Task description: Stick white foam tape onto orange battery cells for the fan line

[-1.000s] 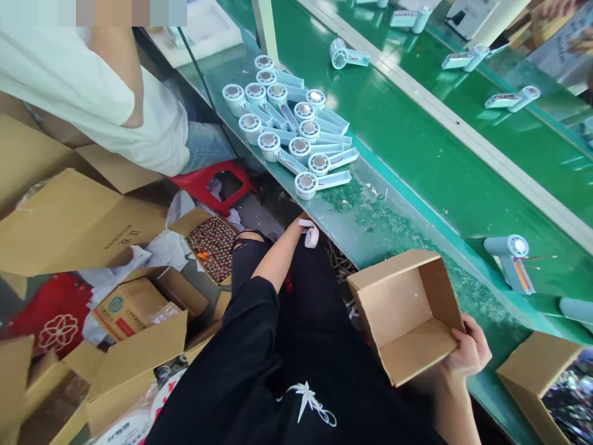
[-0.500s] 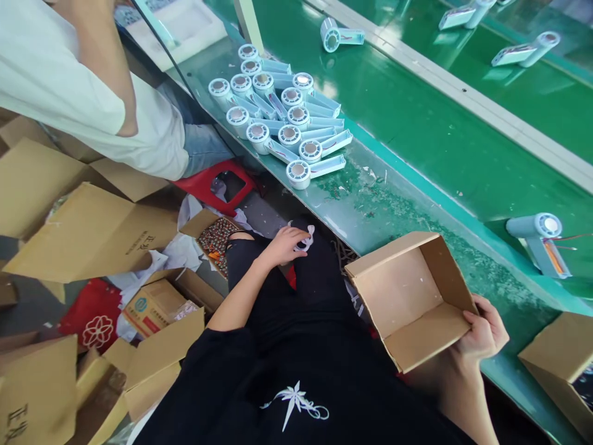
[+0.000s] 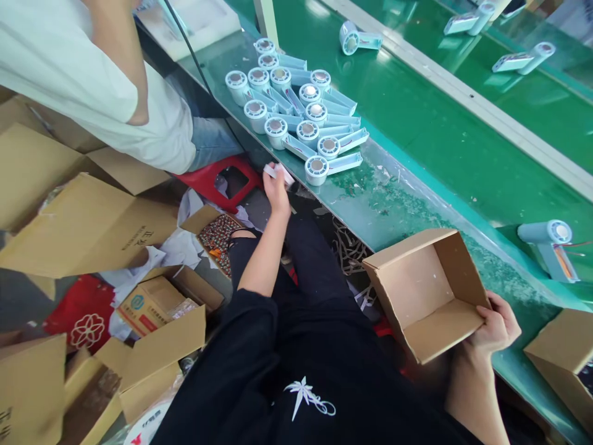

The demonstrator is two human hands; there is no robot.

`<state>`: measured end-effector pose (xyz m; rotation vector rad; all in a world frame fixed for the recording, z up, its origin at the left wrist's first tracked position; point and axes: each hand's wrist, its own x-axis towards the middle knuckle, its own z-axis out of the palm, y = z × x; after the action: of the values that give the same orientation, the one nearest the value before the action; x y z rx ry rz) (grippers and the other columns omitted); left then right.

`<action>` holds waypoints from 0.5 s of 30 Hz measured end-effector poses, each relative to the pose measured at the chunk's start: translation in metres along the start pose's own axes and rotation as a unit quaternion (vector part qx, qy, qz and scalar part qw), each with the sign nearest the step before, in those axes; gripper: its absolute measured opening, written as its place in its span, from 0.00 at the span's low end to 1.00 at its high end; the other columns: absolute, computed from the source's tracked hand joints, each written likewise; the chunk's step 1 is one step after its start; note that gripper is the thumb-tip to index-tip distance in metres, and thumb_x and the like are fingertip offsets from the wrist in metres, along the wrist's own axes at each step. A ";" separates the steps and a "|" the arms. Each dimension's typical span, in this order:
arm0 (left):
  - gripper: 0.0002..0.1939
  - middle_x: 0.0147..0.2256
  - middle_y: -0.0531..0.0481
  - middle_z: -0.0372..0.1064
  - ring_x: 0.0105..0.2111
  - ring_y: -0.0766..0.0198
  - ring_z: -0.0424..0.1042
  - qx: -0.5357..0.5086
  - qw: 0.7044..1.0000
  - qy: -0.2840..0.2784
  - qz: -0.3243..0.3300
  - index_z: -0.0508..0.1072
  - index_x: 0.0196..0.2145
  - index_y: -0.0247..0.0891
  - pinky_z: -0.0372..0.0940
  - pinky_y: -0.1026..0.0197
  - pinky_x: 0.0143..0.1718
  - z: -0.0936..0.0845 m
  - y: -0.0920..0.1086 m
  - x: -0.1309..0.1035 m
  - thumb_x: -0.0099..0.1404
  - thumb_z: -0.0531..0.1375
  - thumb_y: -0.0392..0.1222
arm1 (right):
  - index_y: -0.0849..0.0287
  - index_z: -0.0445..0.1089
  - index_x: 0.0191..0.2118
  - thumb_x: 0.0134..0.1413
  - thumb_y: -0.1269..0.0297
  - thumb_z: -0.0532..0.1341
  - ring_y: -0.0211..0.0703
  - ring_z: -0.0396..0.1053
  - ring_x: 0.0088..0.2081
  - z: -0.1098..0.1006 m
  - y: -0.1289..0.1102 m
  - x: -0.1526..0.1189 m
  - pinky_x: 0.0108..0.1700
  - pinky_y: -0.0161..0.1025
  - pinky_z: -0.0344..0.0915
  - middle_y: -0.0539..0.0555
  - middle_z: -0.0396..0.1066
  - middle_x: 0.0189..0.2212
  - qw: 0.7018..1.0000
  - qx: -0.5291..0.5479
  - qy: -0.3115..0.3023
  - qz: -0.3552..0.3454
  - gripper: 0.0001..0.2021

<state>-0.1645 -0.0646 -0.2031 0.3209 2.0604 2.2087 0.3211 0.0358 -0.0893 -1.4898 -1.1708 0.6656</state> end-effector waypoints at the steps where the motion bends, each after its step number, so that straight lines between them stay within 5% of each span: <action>1: 0.36 0.60 0.36 0.69 0.61 0.52 0.72 0.003 0.998 -0.052 0.034 0.60 0.64 0.38 0.68 0.53 0.60 -0.003 0.006 -0.029 0.72 0.54 0.68 | 0.57 0.72 0.23 0.23 0.59 0.57 0.53 0.65 0.33 0.001 -0.001 0.000 0.39 0.51 0.59 0.56 0.69 0.27 1.000 -0.007 -0.001 0.004 0.14; 4: 0.32 0.54 0.40 0.75 0.53 0.52 0.77 0.083 0.972 -0.193 0.104 0.65 0.61 0.43 0.72 0.52 0.55 -0.026 0.027 -0.123 0.70 0.58 0.66 | 0.55 0.72 0.23 0.23 0.59 0.56 0.54 0.65 0.33 0.001 -0.002 0.000 0.39 0.53 0.59 0.54 0.68 0.26 1.000 -0.015 -0.001 0.013 0.13; 7: 0.20 0.44 0.43 0.78 0.43 0.54 0.79 0.128 0.910 -0.306 0.248 0.73 0.50 0.43 0.74 0.51 0.48 -0.027 0.062 -0.170 0.70 0.62 0.59 | 0.53 0.73 0.22 0.23 0.60 0.56 0.56 0.65 0.33 0.001 0.002 0.001 0.40 0.54 0.60 0.55 0.69 0.26 1.000 -0.015 -0.007 0.007 0.12; 10: 0.19 0.37 0.43 0.77 0.40 0.53 0.78 0.186 0.838 -0.360 0.366 0.75 0.42 0.41 0.72 0.50 0.45 0.024 0.106 -0.154 0.71 0.62 0.60 | 0.53 0.72 0.22 0.24 0.60 0.56 0.57 0.66 0.33 0.000 0.009 0.004 0.39 0.56 0.62 0.56 0.69 0.26 0.999 -0.027 -0.013 -0.015 0.13; 13: 0.22 0.47 0.34 0.77 0.45 0.48 0.78 0.303 0.788 -0.391 0.366 0.76 0.48 0.36 0.70 0.47 0.45 0.097 0.143 -0.125 0.71 0.63 0.59 | 0.52 0.72 0.21 0.23 0.60 0.56 0.59 0.68 0.33 -0.005 0.011 0.007 0.42 0.60 0.64 0.56 0.68 0.26 0.999 -0.025 -0.026 -0.032 0.12; 15: 0.25 0.47 0.30 0.77 0.46 0.43 0.77 0.379 0.765 -0.398 0.334 0.78 0.46 0.34 0.68 0.44 0.45 0.125 0.157 -0.120 0.68 0.66 0.61 | 0.51 0.71 0.21 0.23 0.60 0.56 0.62 0.69 0.35 -0.011 0.008 0.002 0.44 0.63 0.65 0.57 0.69 0.27 0.998 -0.003 -0.031 -0.062 0.10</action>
<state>-0.0095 0.0192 -0.0489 1.9033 2.2799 0.8471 0.3341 0.0333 -0.0931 -1.3982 -1.3034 0.6279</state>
